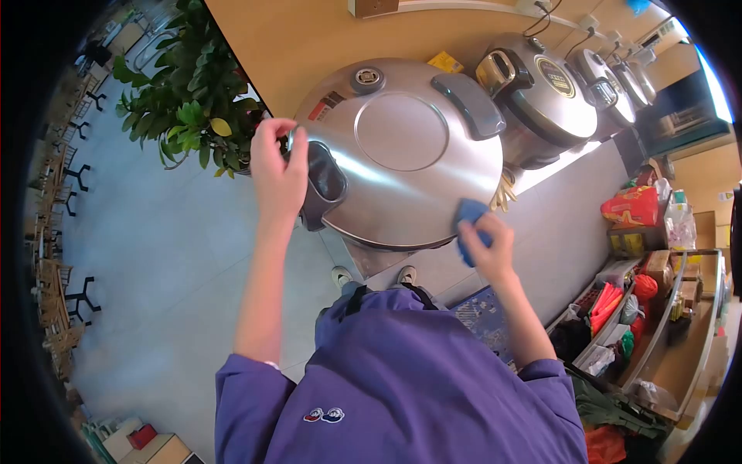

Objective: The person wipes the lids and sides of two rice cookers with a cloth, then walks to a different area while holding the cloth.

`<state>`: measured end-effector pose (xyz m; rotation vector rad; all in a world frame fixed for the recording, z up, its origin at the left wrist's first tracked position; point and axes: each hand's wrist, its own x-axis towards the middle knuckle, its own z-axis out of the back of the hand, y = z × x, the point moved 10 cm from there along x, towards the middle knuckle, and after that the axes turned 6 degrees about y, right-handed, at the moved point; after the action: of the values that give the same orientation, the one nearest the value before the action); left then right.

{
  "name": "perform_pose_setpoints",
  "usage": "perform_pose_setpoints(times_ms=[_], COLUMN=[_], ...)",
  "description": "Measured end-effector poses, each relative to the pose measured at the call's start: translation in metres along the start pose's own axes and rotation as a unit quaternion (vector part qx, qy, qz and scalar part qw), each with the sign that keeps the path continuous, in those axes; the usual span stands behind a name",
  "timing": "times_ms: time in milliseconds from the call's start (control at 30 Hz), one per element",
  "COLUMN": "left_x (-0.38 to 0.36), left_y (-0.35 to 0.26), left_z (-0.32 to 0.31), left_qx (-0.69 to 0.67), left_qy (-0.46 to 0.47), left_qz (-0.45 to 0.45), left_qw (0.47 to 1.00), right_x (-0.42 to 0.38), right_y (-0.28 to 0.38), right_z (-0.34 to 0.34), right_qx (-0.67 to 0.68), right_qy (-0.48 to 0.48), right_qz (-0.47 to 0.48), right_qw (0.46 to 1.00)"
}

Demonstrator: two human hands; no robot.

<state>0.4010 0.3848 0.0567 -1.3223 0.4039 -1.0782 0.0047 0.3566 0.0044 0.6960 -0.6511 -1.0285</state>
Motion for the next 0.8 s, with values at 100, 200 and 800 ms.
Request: perform_pose_setpoints(times_ms=[100,200,800], left_x=[0.013,0.009,0.011], left_y=[-0.011,-0.006,0.007], left_z=[-0.027,-0.035,-0.02], left_qx=[0.252,0.383,0.299], left_qy=[0.007,-0.014,-0.046], left_qz=[-0.094,-0.104,0.066], left_qw=[0.963,0.918,0.951], right_x=[-0.007,0.017,0.031], right_y=[-0.083,-0.049,-0.076], right_z=[0.011,0.029,0.13], right_qx=[0.447,0.691,0.465], right_qy=[-0.027,-0.027,-0.127], right_qz=[-0.285,-0.236,-0.066], right_qw=[0.848,0.683,0.873])
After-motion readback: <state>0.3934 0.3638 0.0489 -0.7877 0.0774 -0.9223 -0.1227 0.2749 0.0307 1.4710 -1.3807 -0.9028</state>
